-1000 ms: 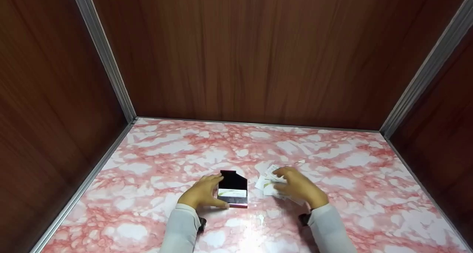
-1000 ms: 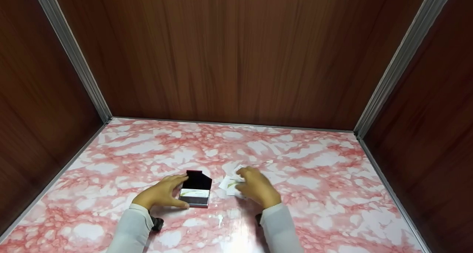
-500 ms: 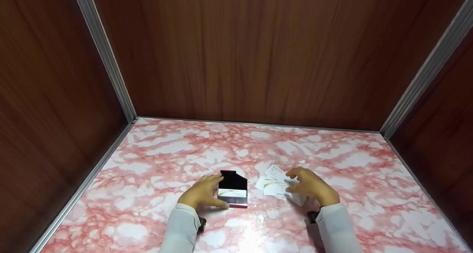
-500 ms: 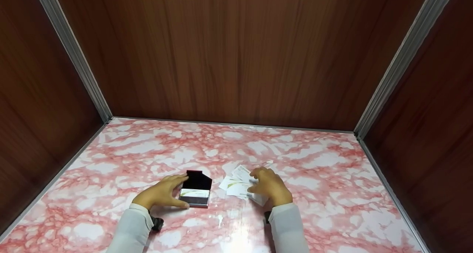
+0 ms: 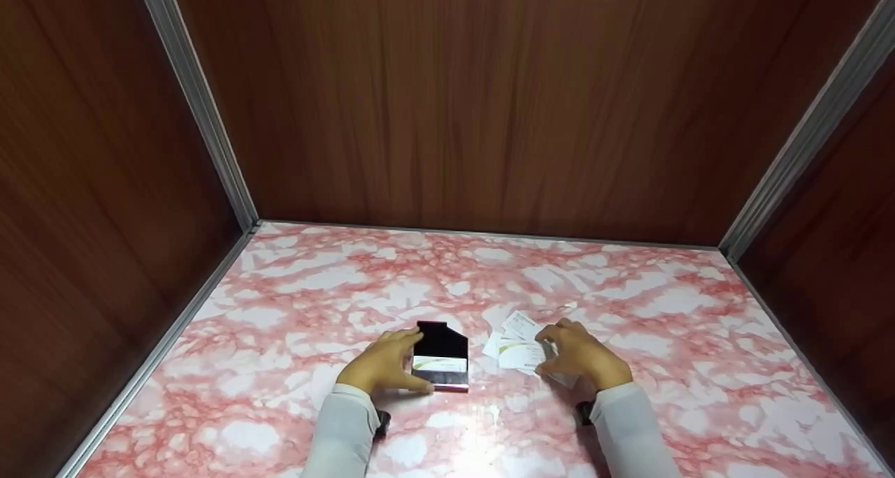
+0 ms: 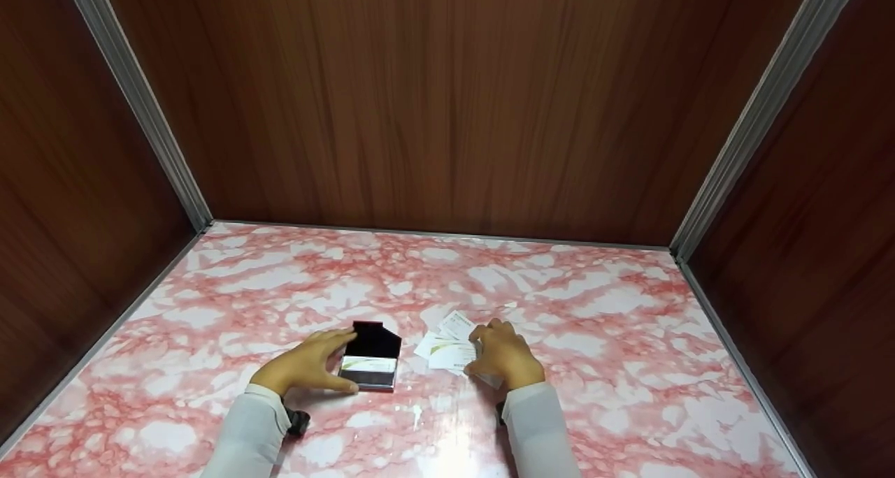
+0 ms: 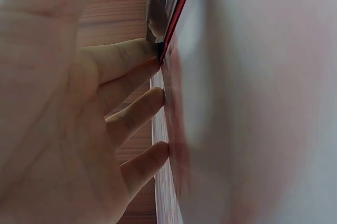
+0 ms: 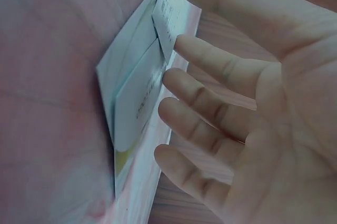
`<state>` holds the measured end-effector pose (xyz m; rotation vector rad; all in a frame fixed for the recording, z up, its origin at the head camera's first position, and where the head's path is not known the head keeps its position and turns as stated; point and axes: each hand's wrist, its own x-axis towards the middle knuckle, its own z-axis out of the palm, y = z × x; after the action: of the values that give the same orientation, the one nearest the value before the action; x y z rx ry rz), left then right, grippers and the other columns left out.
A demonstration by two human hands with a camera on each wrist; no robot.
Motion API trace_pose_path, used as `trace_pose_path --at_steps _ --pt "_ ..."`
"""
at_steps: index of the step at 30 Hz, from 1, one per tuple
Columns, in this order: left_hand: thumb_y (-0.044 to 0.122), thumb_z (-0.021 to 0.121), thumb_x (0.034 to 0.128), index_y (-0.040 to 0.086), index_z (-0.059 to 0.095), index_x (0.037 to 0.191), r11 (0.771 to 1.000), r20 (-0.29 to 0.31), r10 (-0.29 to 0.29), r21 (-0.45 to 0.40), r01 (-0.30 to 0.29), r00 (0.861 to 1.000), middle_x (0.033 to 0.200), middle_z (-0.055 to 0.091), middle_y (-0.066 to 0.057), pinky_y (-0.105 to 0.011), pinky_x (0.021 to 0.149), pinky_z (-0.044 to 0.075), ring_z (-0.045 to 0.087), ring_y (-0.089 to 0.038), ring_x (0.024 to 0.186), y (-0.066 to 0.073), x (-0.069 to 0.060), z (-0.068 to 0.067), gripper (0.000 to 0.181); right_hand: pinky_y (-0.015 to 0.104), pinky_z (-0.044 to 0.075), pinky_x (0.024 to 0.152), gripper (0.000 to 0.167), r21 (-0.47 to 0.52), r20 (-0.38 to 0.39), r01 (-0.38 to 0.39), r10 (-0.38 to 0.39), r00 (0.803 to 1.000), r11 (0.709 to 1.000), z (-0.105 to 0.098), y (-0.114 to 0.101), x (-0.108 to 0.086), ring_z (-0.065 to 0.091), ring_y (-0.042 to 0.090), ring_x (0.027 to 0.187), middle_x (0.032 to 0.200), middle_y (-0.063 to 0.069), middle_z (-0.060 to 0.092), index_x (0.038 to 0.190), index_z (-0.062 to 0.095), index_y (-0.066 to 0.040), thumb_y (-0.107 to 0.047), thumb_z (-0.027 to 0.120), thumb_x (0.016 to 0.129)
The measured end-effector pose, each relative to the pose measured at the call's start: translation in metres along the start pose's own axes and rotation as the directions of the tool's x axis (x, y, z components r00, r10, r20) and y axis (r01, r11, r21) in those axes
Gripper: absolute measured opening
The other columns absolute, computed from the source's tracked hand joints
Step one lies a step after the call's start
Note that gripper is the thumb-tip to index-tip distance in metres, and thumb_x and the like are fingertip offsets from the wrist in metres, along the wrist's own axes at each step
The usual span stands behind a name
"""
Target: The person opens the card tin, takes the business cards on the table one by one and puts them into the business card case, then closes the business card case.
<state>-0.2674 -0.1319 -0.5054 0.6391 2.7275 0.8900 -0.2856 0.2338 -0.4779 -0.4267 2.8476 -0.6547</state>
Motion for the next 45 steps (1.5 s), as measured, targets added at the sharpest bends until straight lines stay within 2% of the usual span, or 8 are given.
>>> trace_pose_path --at_steps 8,17,24,29,32,40,45 --pt "0.05 0.087 0.0725 0.006 0.039 0.154 1.0 -0.003 -0.011 -0.006 0.011 1.0 0.16 0.033 -0.011 -0.058 0.118 0.022 0.023 -0.041 0.147 0.002 -0.001 -0.001 0.104 0.047 0.049 0.09 0.046 0.016 -0.016 0.002 -0.002 1.0 1.0 -0.001 0.0 0.001 0.049 0.025 0.107 0.111 0.002 0.056 0.117 0.067 -0.011 -0.022 0.088 0.078" --pt "0.051 0.087 0.0724 0.006 0.039 0.154 1.0 0.0 -0.016 -0.002 0.016 1.0 0.161 0.032 -0.011 -0.057 0.118 0.021 0.023 -0.04 0.147 0.001 -0.001 0.001 0.105 0.043 0.047 0.08 0.045 0.051 -0.039 0.007 -0.005 0.999 0.999 0.0 0.002 0.004 0.05 0.021 0.091 0.099 0.002 0.057 0.113 0.058 -0.012 -0.017 0.087 0.079" --pt "0.051 0.086 0.0734 0.005 0.039 0.154 1.0 0.002 -0.009 0.002 0.009 1.0 0.16 0.033 -0.011 -0.057 0.118 0.021 0.022 -0.041 0.147 0.0 0.0 0.0 0.104 0.036 0.044 0.063 0.031 0.119 -0.065 0.118 -0.111 0.992 0.986 0.0 0.007 0.005 0.049 0.018 0.072 0.083 0.003 0.055 0.108 0.054 -0.011 -0.006 0.077 0.088" --pt "0.05 0.086 0.0739 0.004 0.039 0.154 1.0 0.004 -0.013 -0.003 0.013 1.0 0.16 0.033 -0.012 -0.058 0.117 0.022 0.023 -0.042 0.147 0.001 0.0 0.0 0.104 0.033 0.045 0.062 0.022 0.153 -0.081 0.21 -0.199 0.977 0.966 -0.004 0.013 0.005 0.052 0.018 0.074 0.085 0.003 0.058 0.105 0.054 -0.011 -0.005 0.071 0.093" --pt "0.05 0.087 0.0737 0.005 0.039 0.154 1.0 0.004 -0.018 -0.005 0.018 1.0 0.16 0.033 -0.011 -0.058 0.117 0.023 0.023 -0.042 0.147 0.001 0.0 0.0 0.104 0.035 0.047 0.065 0.018 0.164 -0.086 0.238 -0.226 0.97 0.957 -0.007 0.017 0.004 0.054 0.018 0.078 0.088 0.003 0.06 0.104 0.055 -0.012 -0.005 0.068 0.094" --pt "0.049 0.087 0.0737 0.005 0.039 0.154 1.0 0.004 -0.019 -0.014 0.019 1.0 0.16 0.032 -0.012 -0.059 0.118 0.021 0.022 -0.042 0.147 0.001 -0.001 0.0 0.104 0.036 0.047 0.072 0.013 0.207 -0.059 0.201 -0.193 0.979 0.957 -0.013 0.022 0.0 0.056 0.019 0.083 0.099 0.004 0.065 0.111 0.062 -0.012 -0.01 0.064 0.098" --pt "0.049 0.087 0.0735 0.004 0.038 0.154 1.0 0.006 -0.013 -0.008 0.013 1.0 0.16 0.032 -0.013 -0.059 0.117 0.021 0.023 -0.042 0.147 0.001 0.0 -0.001 0.104 0.035 0.05 0.069 0.028 0.256 -0.042 0.177 -0.172 0.984 0.95 -0.016 0.026 -0.001 0.059 0.021 0.087 0.11 0.006 0.067 0.127 0.066 -0.009 -0.015 0.064 0.099"
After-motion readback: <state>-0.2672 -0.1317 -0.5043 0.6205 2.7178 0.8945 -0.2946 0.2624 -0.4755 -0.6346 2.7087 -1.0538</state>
